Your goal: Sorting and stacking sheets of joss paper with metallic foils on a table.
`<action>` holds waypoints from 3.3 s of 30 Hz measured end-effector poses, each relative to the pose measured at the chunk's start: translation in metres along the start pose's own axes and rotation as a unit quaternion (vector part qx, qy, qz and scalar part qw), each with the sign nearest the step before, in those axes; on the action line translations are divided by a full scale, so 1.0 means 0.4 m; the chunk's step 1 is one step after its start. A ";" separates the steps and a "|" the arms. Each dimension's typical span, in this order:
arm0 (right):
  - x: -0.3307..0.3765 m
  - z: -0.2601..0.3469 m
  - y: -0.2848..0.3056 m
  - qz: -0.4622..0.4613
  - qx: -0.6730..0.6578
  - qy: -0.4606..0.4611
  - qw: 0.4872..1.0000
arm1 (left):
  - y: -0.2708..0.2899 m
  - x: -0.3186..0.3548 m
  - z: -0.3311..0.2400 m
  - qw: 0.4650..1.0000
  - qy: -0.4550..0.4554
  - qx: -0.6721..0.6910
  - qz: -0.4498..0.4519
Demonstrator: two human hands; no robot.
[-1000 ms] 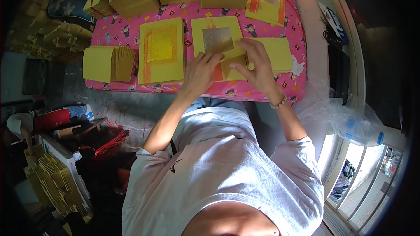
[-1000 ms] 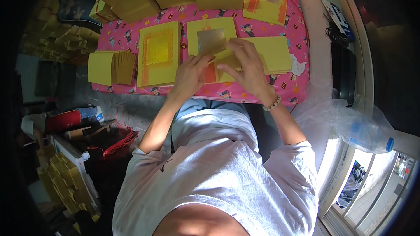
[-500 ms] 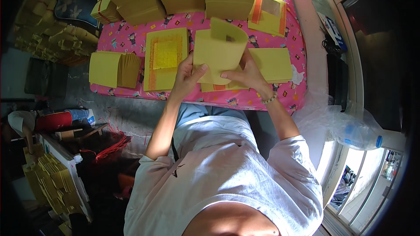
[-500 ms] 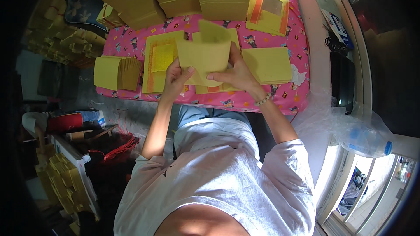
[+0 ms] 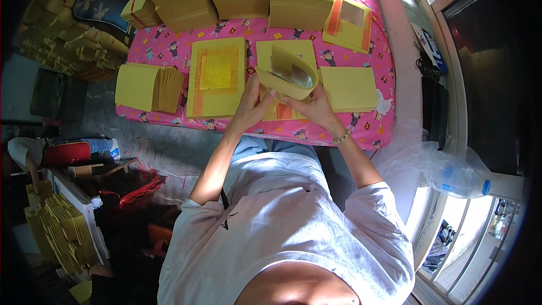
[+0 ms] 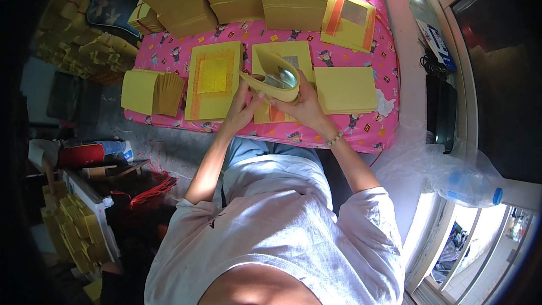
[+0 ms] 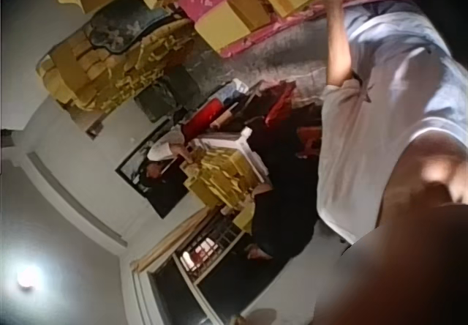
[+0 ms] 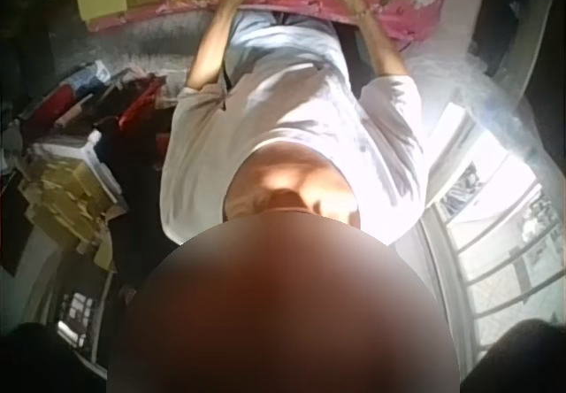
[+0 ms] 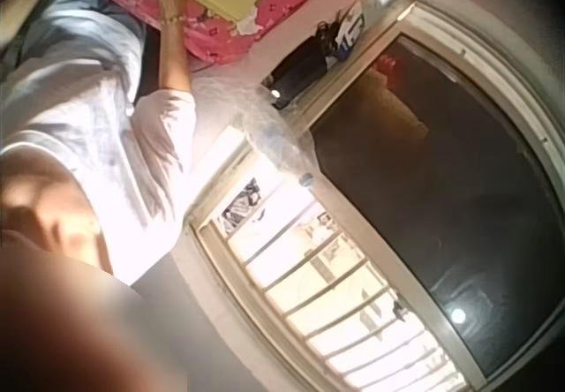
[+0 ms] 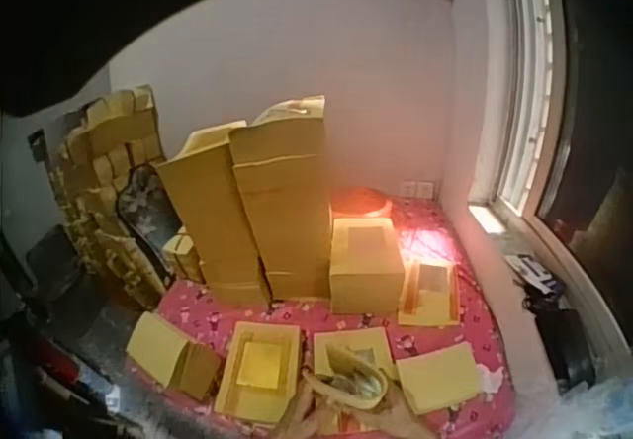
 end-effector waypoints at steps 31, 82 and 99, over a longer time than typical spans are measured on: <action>-0.008 0.020 0.032 -0.069 -0.195 -0.232 0.950 | -0.068 -0.051 -0.022 0.915 0.276 0.277 -0.102; 0.007 0.019 0.059 -0.042 -0.026 -0.037 0.998 | -0.083 0.006 -0.038 0.984 -0.042 0.130 -0.117; -0.076 0.029 0.083 -0.020 0.023 -0.124 0.992 | -0.054 -0.085 0.033 0.891 0.280 0.340 -0.114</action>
Point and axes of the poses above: each hand's wrist, its own x-axis away from the middle knuckle, its own y-axis out of the back of the hand, z = x × y, the point moved 7 cm from there along -x, towards the middle knuckle, and after that the axes turned 12 degrees about x, right-handed, at the moved point
